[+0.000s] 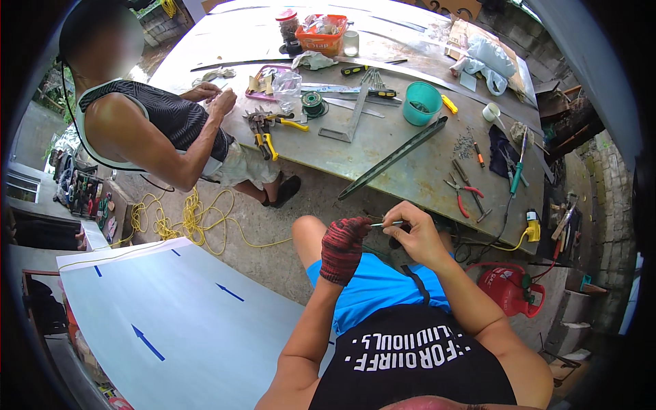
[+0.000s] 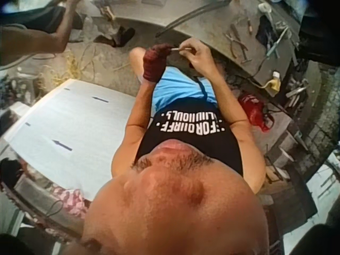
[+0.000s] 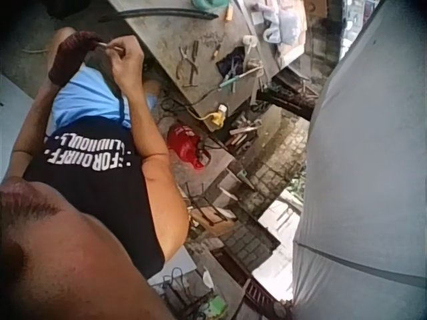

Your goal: Assembling metal frame components by attaching screws and washers to a metal strip on a workbench.

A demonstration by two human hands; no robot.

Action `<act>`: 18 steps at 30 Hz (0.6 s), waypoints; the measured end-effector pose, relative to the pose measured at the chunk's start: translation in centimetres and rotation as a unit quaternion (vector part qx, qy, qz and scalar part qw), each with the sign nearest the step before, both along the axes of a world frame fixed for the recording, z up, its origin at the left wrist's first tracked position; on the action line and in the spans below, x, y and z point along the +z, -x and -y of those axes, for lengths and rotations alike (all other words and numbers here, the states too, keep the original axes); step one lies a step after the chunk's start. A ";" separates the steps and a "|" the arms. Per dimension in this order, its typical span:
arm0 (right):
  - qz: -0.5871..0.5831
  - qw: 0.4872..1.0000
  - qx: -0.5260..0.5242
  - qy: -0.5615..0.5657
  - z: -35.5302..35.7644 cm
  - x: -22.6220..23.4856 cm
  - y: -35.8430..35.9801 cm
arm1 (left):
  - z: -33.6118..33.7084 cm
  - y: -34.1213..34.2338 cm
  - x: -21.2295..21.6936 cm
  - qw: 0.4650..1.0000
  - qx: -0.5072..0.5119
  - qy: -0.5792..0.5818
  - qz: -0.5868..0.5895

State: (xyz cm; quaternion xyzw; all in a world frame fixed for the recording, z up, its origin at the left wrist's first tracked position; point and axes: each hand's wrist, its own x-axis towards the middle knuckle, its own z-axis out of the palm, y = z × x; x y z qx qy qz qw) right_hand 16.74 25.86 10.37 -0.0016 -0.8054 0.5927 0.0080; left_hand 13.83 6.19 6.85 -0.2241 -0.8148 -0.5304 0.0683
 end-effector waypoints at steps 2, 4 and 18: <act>-0.044 0.995 -0.050 0.073 0.7 0.3 -0.1 | 0.1 -0.2 0.0 1.000 0.004 -0.017 0.020; 0.025 0.998 -0.030 0.049 -0.4 0.0 -0.3 | 0.2 -0.1 0.1 1.000 0.005 -0.008 0.009; 0.051 0.995 0.000 0.089 0.7 0.2 -1.8 | 1.3 -1.4 -0.3 0.996 -0.006 -0.067 0.053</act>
